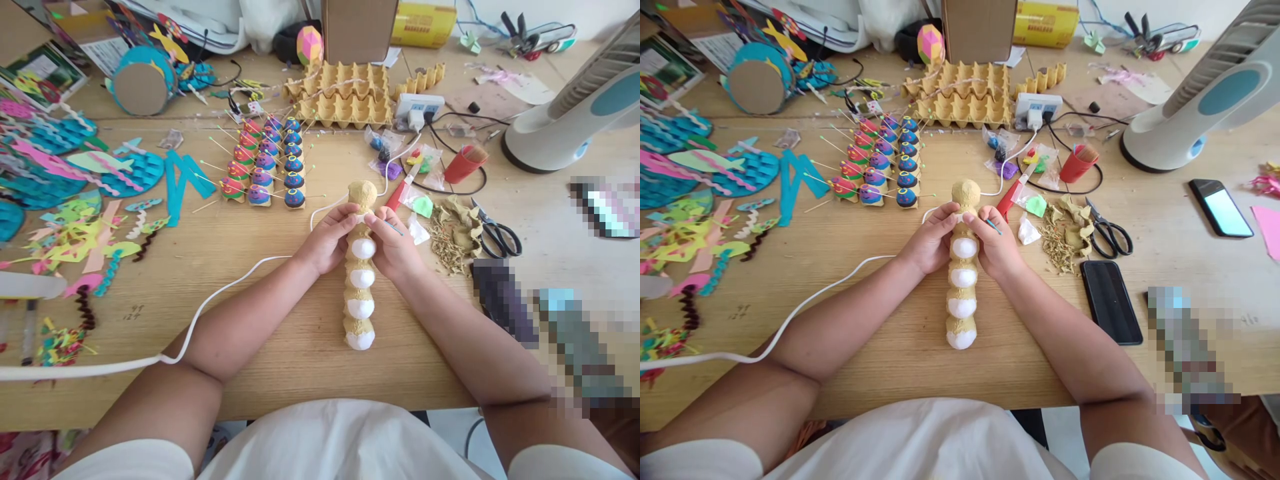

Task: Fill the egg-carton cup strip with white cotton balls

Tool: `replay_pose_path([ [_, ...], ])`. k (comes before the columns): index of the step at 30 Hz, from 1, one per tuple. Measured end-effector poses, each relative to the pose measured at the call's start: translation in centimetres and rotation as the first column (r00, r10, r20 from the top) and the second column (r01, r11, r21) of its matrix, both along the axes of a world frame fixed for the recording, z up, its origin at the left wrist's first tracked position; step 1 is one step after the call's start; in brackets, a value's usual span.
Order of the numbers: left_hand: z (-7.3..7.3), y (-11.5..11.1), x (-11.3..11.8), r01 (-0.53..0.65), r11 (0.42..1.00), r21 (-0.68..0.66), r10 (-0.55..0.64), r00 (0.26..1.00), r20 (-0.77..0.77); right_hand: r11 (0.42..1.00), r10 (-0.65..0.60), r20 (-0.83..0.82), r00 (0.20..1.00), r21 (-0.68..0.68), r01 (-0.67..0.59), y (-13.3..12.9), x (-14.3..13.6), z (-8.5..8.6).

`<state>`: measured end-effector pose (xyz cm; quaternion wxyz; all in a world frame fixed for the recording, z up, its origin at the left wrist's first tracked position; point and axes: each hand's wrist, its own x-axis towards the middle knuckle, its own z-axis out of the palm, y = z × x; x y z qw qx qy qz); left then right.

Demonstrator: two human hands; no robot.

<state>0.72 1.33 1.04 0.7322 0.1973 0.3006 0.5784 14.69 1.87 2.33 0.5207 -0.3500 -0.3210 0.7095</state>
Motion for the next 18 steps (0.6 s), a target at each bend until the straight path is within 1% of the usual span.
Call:
replay_pose_path([
  [2,-0.05,0.01,-0.08,0.007,1.000,-0.003,-0.007,1.000,-0.006,1.000,0.003,-0.005,1.000,-0.007,-0.003,-0.02,-0.03,0.02],
  [6,-0.22,-0.03,-0.38,0.054,0.998,0.025,-0.055,0.998,0.031,0.999,0.018,-0.029,0.999,-0.032,-0.019,0.04,0.06,0.07],
  [8,-0.29,-0.04,-0.50,0.066,0.998,0.013,-0.066,0.997,0.028,0.999,0.024,-0.023,0.999,-0.041,-0.025,0.12,0.18,0.03],
  [12,-0.26,0.02,-0.41,0.034,0.999,-0.002,-0.034,0.999,-0.003,0.999,0.028,-0.006,1.000,-0.024,-0.028,0.22,0.35,-0.10],
  [18,0.15,0.10,-0.22,0.008,1.000,0.007,-0.008,1.000,0.023,0.997,0.064,-0.013,0.998,-0.031,-0.064,0.37,0.52,-0.22],
])
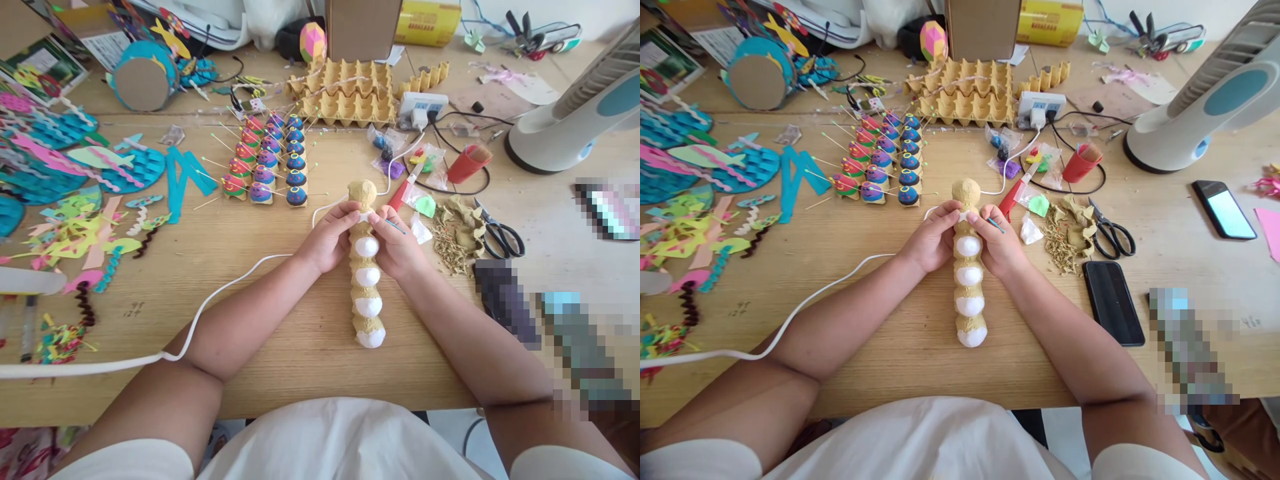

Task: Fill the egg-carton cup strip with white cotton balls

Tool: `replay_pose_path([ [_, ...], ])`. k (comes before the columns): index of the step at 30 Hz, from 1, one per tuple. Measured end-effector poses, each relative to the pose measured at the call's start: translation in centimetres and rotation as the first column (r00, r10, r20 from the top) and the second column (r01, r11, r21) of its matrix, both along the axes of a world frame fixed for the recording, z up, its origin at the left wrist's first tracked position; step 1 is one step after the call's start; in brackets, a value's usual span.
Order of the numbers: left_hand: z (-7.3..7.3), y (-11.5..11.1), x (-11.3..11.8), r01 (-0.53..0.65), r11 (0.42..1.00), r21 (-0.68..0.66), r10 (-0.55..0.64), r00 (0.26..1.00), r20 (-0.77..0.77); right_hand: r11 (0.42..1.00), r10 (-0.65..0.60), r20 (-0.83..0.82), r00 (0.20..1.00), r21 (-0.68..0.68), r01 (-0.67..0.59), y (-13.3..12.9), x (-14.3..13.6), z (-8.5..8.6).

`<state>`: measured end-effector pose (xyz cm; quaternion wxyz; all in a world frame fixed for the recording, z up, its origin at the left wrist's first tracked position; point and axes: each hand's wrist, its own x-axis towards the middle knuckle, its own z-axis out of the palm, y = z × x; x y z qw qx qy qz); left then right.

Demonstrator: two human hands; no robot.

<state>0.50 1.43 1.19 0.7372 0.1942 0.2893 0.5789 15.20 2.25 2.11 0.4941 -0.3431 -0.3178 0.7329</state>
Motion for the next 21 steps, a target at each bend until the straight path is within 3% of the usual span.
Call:
replay_pose_path([
  [5,0.04,0.14,-0.32,0.002,1.000,-0.023,-0.002,1.000,-0.012,0.997,0.077,-0.026,0.997,0.011,-0.077,0.33,0.31,-0.23],
  [15,-0.37,-0.19,-0.40,0.022,1.000,0.001,-0.022,1.000,-0.006,1.000,0.028,-0.033,0.999,0.006,-0.028,0.31,0.20,-0.20],
  [21,-0.03,-0.39,0.20,-0.030,0.998,0.047,0.032,0.998,-0.048,1.000,0.009,-0.012,1.000,0.013,-0.009,0.28,0.16,-0.28],
])
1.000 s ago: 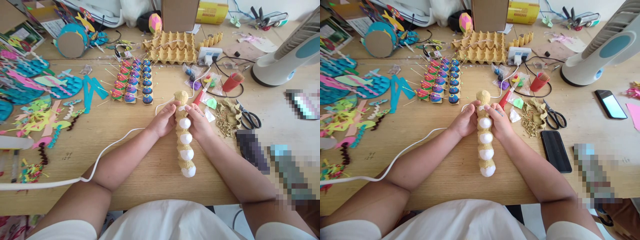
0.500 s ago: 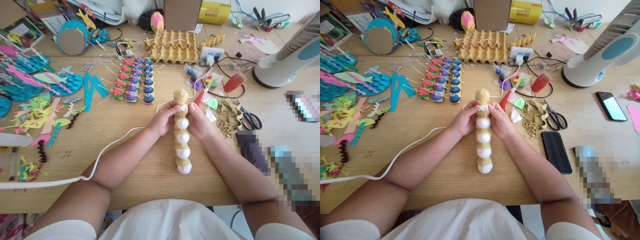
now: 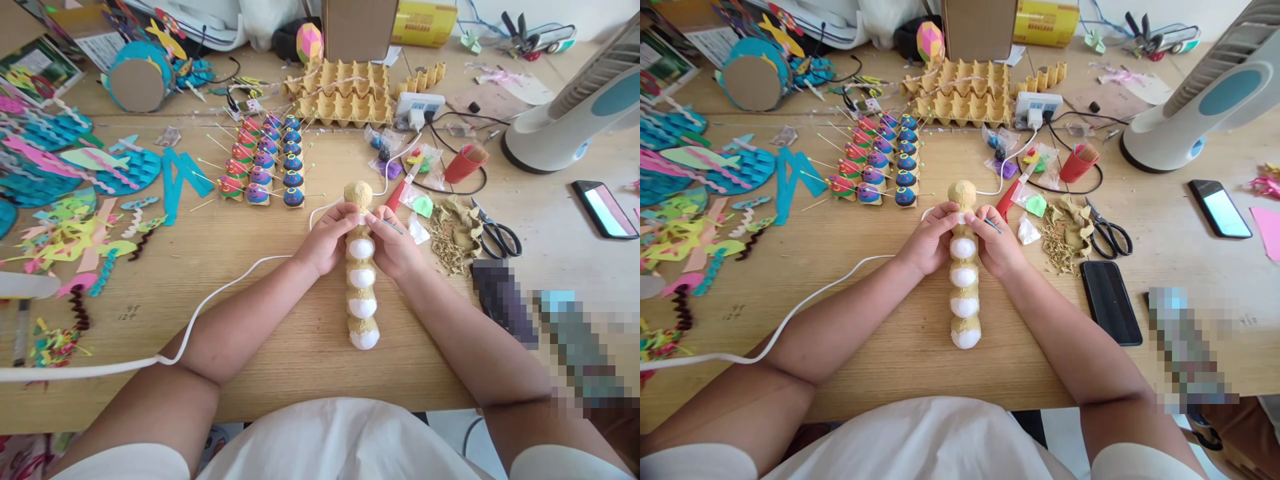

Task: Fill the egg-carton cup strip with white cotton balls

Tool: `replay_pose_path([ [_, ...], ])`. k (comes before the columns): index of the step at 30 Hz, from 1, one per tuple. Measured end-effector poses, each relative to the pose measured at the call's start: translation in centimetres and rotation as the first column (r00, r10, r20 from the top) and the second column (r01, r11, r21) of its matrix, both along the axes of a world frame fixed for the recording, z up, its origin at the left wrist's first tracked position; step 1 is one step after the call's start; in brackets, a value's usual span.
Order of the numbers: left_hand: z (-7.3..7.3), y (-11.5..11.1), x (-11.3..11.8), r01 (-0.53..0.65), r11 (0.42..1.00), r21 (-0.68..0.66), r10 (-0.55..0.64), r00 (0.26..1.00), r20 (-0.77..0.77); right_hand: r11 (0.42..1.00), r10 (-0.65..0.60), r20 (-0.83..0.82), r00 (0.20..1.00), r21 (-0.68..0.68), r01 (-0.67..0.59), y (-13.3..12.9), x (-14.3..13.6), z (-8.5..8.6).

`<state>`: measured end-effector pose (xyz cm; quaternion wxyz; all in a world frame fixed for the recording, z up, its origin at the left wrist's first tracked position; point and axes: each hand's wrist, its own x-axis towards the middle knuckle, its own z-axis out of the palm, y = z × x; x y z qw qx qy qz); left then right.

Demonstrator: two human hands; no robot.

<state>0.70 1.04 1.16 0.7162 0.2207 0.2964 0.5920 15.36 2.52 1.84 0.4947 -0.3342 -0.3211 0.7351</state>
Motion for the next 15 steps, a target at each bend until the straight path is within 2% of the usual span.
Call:
replay_pose_path([
  [4,-0.13,0.02,0.06,0.003,1.000,0.003,-0.003,1.000,0.010,1.000,0.013,-0.025,1.000,-0.010,-0.013,-0.01,-0.05,-0.17],
  [11,-0.65,0.20,-0.57,0.101,0.995,0.020,-0.102,0.993,0.051,0.999,-0.003,-0.062,0.998,-0.034,0.001,0.01,-0.08,-0.45],
  [15,-0.74,0.41,-0.69,0.092,0.996,-0.016,-0.091,0.994,0.056,0.999,0.000,-0.097,0.995,-0.052,-0.005,0.21,0.03,-0.96],
])
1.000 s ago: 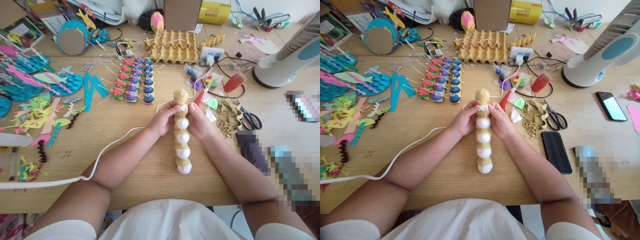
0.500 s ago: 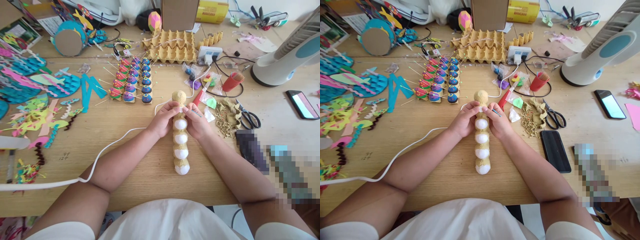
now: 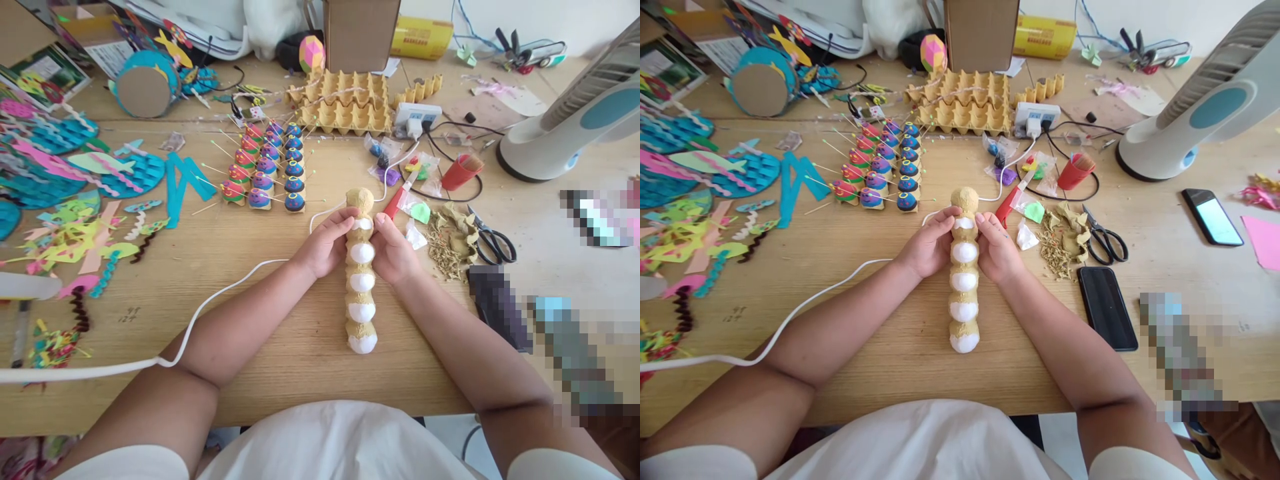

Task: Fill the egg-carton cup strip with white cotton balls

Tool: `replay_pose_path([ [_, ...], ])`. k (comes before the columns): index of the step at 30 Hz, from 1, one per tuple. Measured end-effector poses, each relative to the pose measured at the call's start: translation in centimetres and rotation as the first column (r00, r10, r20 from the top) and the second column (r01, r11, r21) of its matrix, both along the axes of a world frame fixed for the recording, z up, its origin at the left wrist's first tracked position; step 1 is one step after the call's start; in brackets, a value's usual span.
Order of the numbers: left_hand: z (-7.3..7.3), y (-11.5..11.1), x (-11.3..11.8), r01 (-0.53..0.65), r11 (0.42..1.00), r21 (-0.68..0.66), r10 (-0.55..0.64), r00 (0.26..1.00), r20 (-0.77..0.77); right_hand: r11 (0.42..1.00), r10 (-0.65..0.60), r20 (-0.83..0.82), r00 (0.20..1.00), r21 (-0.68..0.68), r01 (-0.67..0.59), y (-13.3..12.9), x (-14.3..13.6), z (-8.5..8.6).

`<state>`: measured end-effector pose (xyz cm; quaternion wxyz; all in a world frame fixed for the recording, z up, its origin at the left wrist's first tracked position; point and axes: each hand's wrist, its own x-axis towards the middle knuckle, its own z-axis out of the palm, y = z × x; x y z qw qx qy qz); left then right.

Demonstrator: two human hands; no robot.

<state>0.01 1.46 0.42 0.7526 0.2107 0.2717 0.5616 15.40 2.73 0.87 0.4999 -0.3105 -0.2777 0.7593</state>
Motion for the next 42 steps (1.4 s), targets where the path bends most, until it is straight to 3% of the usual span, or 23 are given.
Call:
replay_pose_path([
  [6,-0.4,0.2,0.4,-0.054,0.999,-0.008,0.054,0.999,0.002,0.999,-0.013,-0.039,0.999,-0.033,0.012,-0.1,0.0,-0.3],
  [15,-0.5,0.0,0.1,-0.015,1.000,0.007,0.015,1.000,0.009,0.997,-0.010,-0.051,0.999,-0.070,0.006,-0.1,0.0,-1.1],
  [28,-0.5,-0.3,-0.2,0.010,1.000,0.014,-0.010,1.000,0.029,0.999,0.033,-0.017,0.999,-0.001,-0.033,-0.3,0.4,-1.1],
  [42,-0.8,-0.2,0.0,-0.010,1.000,0.006,0.010,1.000,0.000,0.998,0.060,-0.028,0.998,-0.026,-0.061,0.1,0.5,-1.5],
])
